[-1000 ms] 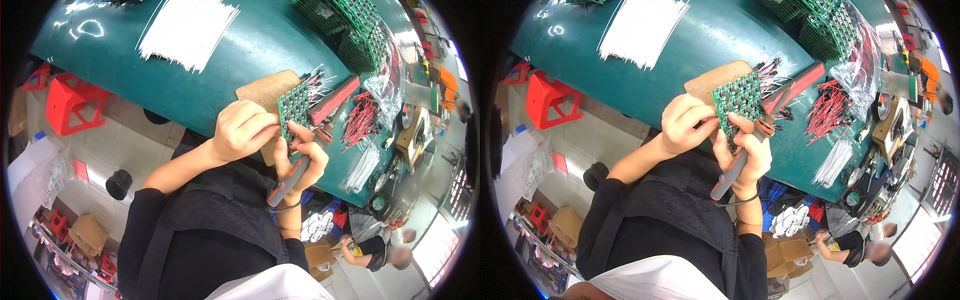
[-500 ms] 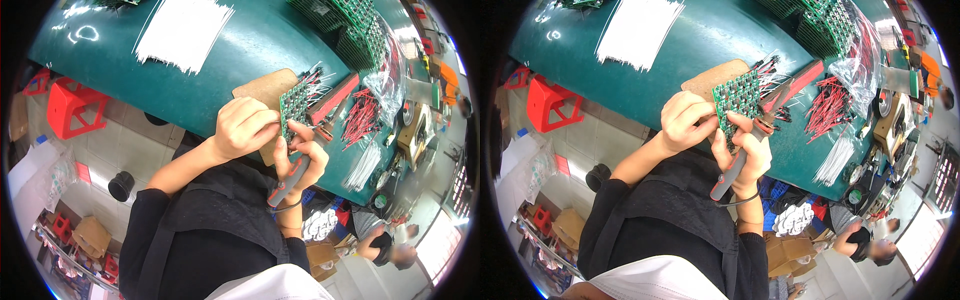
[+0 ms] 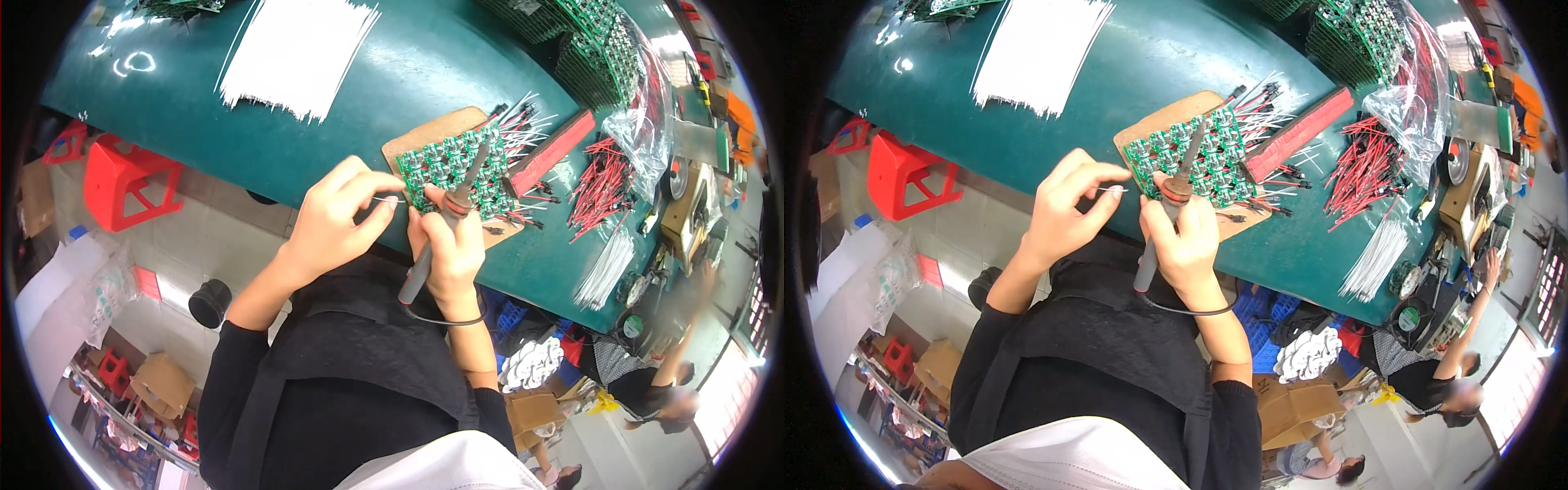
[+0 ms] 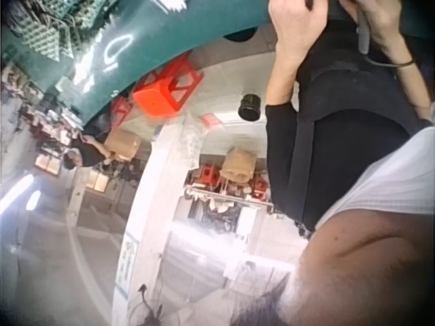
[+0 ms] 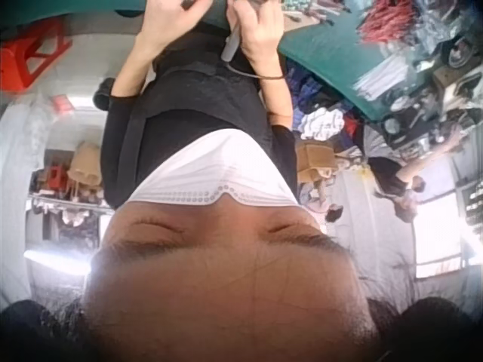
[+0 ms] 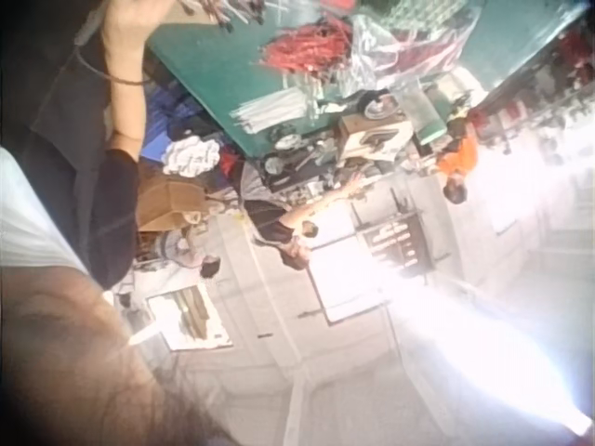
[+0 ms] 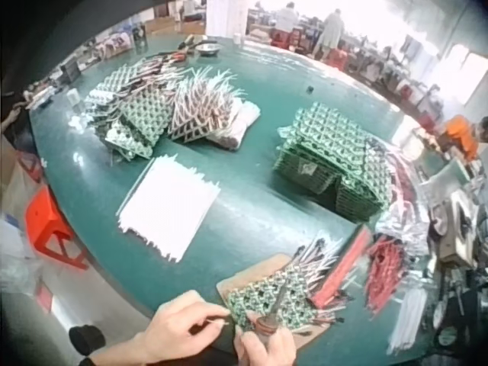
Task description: Soldering wires and components onto green printed circuit boards at a factory workbench.
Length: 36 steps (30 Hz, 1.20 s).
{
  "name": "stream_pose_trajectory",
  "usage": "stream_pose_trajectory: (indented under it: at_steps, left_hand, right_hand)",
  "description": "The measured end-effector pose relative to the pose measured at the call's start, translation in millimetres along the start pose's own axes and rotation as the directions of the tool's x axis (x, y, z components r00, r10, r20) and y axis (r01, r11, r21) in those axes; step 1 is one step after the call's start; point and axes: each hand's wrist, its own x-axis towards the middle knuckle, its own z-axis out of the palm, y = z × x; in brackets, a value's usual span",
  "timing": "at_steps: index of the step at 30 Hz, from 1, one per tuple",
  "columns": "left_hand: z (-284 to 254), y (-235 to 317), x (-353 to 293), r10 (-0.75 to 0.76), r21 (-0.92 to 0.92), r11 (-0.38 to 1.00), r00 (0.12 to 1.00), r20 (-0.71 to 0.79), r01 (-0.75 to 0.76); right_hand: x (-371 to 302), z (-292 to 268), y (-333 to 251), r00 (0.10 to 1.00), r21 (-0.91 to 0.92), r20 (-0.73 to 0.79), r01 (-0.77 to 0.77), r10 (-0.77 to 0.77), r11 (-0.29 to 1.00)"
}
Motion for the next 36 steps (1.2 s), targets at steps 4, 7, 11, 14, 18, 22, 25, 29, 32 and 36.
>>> stream_pose_trajectory:
  at_steps: [4, 7, 11, 14, 18, 22, 25, 29, 32, 36]
  left_hand:
    - [1.8, -10.8, -1.7, -0.003, -0.222, 0.975, 0.997, -0.074, -0.013]
    - [5.3, -18.6, -1.4, 0.106, -0.163, 0.98, 0.992, -0.073, -0.116]
    - [11.9, -27.4, 3.8, 0.349, 0.017, 0.937, 0.937, -0.011, -0.349]
    - [12.5, -27.7, 2.0, 0.305, 0.075, 0.949, 0.952, 0.016, -0.305]
    - [14.3, -27.1, 2.1, 0.299, 0.102, 0.949, 0.954, 0.017, -0.3]
    - [15.5, -26.5, 2.7, 0.279, 0.082, 0.957, 0.96, -0.013, -0.277]
    - [15.6, -26.1, 3.5, 0.28, 0.096, 0.956, 0.96, -0.016, -0.278]
    - [16.0, -25.4, 3.6, 0.272, 0.117, 0.956, 0.962, -0.018, -0.268]
    - [17.9, -25.7, 3.7, 0.282, 0.143, 0.951, 0.959, -0.033, -0.275]
    - [19.4, -26.3, 4.3, 0.3, 0.172, 0.942, 0.953, -0.045, -0.288]
  right_hand:
    - [-5.3, -1.1, 1.2, 0.997, -0.098, 0.054, 0.057, -0.052, 0.994]
    - [-6.3, -4.0, -0.8, 0.997, -0.074, 0.073, 0.021, -0.016, 0.997]
    - [-5.3, -9.0, 1.0, 0.998, 0.02, 0.054, -0.014, 0.013, 1.0]
    - [-9.9, -29.1, -3.0, 0.983, 0.457, 0.007, -0.167, 0.184, 0.873]
    - [-12.4, -48.0, -8.0, 0.98, 0.438, -0.044, -0.157, 0.195, 0.885]
    - [-11.7, -49.9, -16.0, 0.987, 0.449, 0.044, -0.16, 0.157, 0.879]
    - [-10.2, -48.6, -17.6, 0.977, 0.442, 0.118, -0.213, 0.179, 0.872]
    - [-8.9, -41.9, -16.5, 0.98, 0.443, 0.108, -0.197, 0.166, 0.875]
    - [-8.5, -40.2, -15.8, 0.976, 0.442, 0.122, -0.215, 0.179, 0.871]
    - [-10.6, -41.7, -15.3, 0.971, 0.435, 0.158, -0.232, 0.18, 0.87]
